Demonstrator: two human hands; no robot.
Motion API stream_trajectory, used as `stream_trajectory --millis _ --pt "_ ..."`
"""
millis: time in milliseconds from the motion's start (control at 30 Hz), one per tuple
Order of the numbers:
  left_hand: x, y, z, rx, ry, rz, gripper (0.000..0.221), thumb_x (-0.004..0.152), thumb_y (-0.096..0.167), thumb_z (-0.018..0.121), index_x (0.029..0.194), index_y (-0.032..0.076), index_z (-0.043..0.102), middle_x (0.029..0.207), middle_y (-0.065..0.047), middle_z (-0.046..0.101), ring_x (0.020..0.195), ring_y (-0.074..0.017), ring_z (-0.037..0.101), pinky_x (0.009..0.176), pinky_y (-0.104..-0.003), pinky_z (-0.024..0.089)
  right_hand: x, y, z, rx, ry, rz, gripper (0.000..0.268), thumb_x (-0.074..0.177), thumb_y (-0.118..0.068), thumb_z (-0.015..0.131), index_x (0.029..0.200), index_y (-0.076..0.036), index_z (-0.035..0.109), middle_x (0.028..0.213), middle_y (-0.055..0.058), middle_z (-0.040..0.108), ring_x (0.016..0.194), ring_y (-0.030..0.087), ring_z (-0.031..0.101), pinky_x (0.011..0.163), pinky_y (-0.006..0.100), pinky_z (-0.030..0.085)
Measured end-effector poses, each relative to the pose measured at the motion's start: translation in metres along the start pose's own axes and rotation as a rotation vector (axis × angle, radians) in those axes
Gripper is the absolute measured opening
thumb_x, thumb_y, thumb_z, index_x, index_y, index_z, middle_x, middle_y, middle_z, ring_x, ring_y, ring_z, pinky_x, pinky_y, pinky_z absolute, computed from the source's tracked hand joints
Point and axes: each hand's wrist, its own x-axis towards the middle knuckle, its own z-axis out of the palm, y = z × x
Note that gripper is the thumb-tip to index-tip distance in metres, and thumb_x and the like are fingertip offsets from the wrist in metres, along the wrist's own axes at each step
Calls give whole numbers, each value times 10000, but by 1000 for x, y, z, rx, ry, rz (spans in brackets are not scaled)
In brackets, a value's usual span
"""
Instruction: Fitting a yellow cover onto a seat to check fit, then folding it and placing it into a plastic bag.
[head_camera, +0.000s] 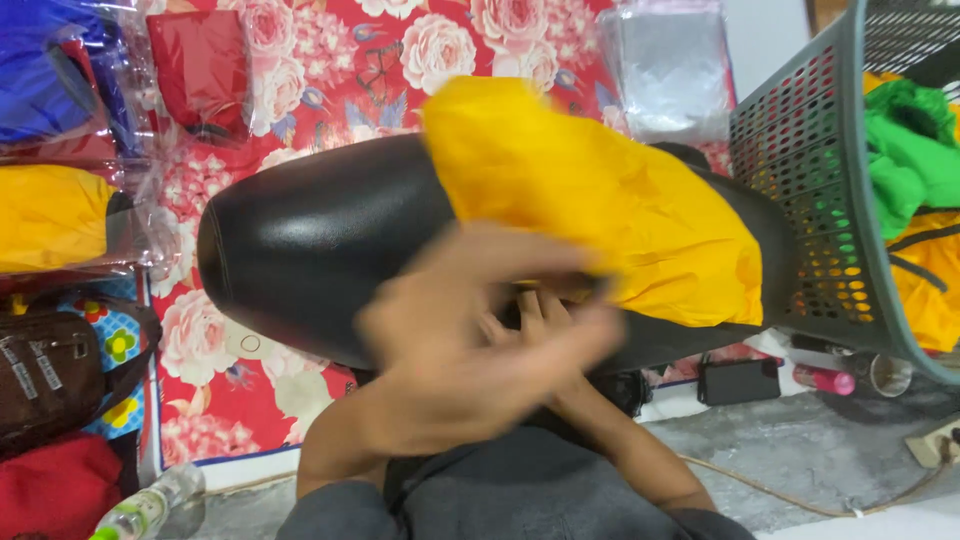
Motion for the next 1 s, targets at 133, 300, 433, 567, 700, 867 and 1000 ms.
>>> stream_trajectory --millis 133,300,433,567,700,867,1000 --pt "-4 8 85 -121 -151 510 86 1044 61 680 1120 66 639 990 -56 665 867 -238 684 821 -344 544 -8 -4 -8 -111 215 -31 301 799 -302 842 962 -65 752 846 70 802 790 179 802 744 286 640" --pt "-46 4 162 -3 -217 652 134 1045 -67 624 1092 58 630 800 -33 476 701 -216 553 674 -367 484 1 1 -6 363 536 154 348 660 -64 924 922 72 738 856 167 785 785 213 765 750 371 717" --pt "-68 -41 153 -210 -522 517 301 1000 264 674 1218 65 614 1050 -111 671 988 -309 687 908 -444 541 0 19 -23 518 527 236 379 678 43 853 978 53 621 927 188 707 827 251 720 801 340 635" --pt "-55 -98 78 -104 -415 185 202 851 118 707 1052 105 714 915 -101 702 906 -310 704 847 -408 564 -8 96 -32 203 419 -127 300 891 -143 742 797 -100 461 848 -76 432 890 91 473 759 240 434" --pt "-59 -149 32 24 -497 -72 341 805 43 800 1127 87 699 988 -57 690 915 -228 702 793 -319 584 -8 12 -39 591 253 34 526 749 116 848 1203 -4 610 1053 87 692 910 205 751 813 341 669" --pt "-63 -161 37 -43 -516 15 405 813 110 873 1182 82 707 1084 -76 721 979 -243 705 828 -353 604 -6 24 -36 579 219 40 636 754 94 861 1320 -3 586 1154 81 702 1009 201 730 879 382 668" --pt "-62 -162 48 -109 -504 27 367 809 85 871 1145 74 725 1069 -86 735 1001 -260 728 865 -361 612 -7 11 -34 503 250 -4 600 775 108 835 1322 33 599 1155 106 709 1010 216 736 864 412 681"
